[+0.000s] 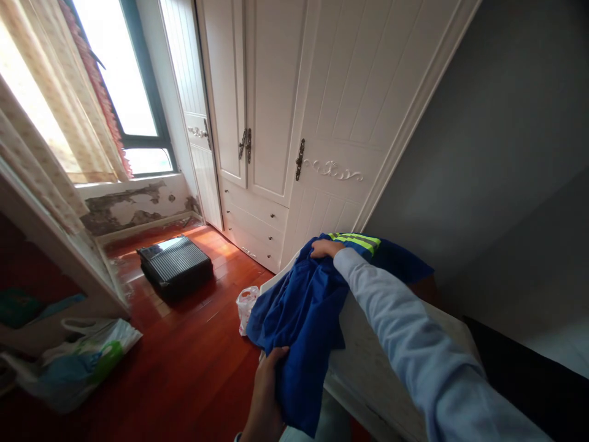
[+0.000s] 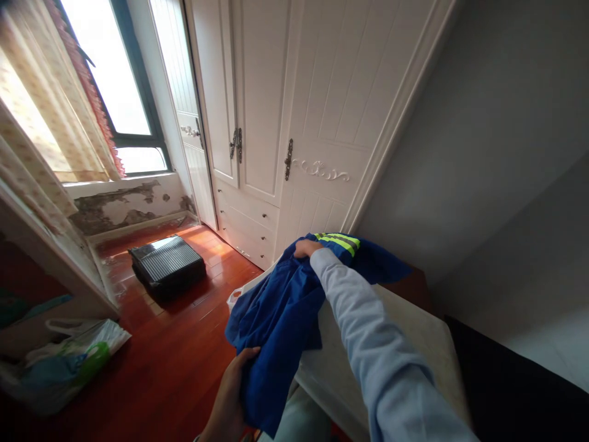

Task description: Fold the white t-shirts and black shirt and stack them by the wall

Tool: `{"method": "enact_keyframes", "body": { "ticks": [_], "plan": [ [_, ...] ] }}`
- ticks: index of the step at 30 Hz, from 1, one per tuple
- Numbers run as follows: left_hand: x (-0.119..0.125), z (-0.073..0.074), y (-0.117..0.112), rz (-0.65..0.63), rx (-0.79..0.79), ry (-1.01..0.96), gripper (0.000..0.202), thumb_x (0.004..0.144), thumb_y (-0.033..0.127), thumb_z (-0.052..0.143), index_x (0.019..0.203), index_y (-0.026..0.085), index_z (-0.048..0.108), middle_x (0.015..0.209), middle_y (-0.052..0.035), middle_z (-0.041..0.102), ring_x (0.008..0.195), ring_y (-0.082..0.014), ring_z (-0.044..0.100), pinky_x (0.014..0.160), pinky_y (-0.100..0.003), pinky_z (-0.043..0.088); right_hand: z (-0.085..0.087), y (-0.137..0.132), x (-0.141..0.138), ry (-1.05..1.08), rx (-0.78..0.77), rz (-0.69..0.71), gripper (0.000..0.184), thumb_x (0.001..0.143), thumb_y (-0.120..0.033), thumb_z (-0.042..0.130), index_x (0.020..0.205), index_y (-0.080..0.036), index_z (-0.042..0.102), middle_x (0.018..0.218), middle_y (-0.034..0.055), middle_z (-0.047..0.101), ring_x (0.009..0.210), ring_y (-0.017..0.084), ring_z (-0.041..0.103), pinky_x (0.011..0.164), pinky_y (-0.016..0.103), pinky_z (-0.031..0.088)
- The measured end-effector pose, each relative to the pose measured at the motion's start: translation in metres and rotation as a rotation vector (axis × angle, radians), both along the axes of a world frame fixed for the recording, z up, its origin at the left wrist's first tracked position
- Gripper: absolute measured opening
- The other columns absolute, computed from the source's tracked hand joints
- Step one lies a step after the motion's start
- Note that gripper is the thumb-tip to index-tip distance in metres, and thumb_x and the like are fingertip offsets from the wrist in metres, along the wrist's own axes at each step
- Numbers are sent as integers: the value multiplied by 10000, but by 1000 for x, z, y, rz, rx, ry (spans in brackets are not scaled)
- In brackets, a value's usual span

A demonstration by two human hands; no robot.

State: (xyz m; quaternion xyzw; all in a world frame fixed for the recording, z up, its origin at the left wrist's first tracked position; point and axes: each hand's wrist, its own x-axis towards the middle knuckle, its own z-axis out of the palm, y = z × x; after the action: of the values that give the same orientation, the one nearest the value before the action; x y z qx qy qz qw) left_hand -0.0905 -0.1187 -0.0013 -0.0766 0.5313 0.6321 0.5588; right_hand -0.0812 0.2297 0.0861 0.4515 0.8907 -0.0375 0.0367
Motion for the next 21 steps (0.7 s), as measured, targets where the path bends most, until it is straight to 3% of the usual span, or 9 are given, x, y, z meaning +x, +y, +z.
{"method": "enact_keyframes", "body": {
  "ticks": [3,6,9,11,13,15,16,18,21],
  "plan": [
    [-2,-27,-4,36,-7,195,471,748,337,652,1178,157,583,1054,-150,726,1024,-365,715,837,-501,607,-44,-29,10,10,-76,-1,370,871,-185,584,1211,-167,728,1408,188,614,1357,388,523,1131,705,316],
    [-5,-36,-11,242,-32,662,625,740,377,669,1295,146,499,1296,-207,607,1217,-407,611,982,-575,541,-51,-42,33,127,-51,62,470,944,-204,472,1392,-163,606,1587,155,434,1488,294,372,1238,578,233],
    [-7,-20,-6,338,41,1239,650,841,443,645,1402,181,447,1463,-196,466,1360,-391,484,1129,-605,416,-37,-49,77,529,-8,84,473,957,-264,449,1402,-174,582,1515,133,525,1430,231,458,1226,419,331],
    [-6,0,13,277,137,1510,509,917,419,582,1367,197,496,1453,-177,488,1383,-361,467,1153,-598,390,-29,-56,122,831,-167,63,421,930,-302,497,1315,-192,626,1316,129,668,1213,241,641,1099,422,482],
    [-3,20,42,140,208,1674,449,953,389,543,1354,188,522,1469,-178,498,1443,-345,412,1172,-588,363,-26,-64,174,890,-539,-6,406,878,-362,609,1245,-192,643,1170,125,722,971,239,730,902,413,586],
    [-1,37,77,-70,200,1757,560,944,425,570,1425,152,483,1540,-207,441,1520,-364,284,1203,-596,295,-29,-70,225,749,-937,-170,461,816,-436,727,1182,-165,651,1140,160,728,877,253,747,762,394,610],
    [0,44,94,-194,173,1776,669,922,475,600,1472,126,444,1574,-229,398,1543,-385,213,1215,-609,248,-32,-72,247,701,-1063,-291,484,792,-474,765,1138,-154,654,1135,184,727,866,264,750,724,389,612],
    [-1,52,123,-457,83,1777,946,846,606,662,1557,78,330,1631,-277,277,1556,-436,84,1218,-645,150,-41,-70,281,775,-1115,-557,474,789,-557,771,1020,-161,648,1102,211,731,882,282,751,705,390,617],
    [-8,51,148,-799,-85,1753,1294,677,729,751,1622,72,160,1657,-306,131,1538,-494,-24,1177,-716,54,-54,-54,302,1191,-850,-762,479,869,-695,595,858,-216,598,1017,198,733,979,293,741,759,400,625]
  ]
}}
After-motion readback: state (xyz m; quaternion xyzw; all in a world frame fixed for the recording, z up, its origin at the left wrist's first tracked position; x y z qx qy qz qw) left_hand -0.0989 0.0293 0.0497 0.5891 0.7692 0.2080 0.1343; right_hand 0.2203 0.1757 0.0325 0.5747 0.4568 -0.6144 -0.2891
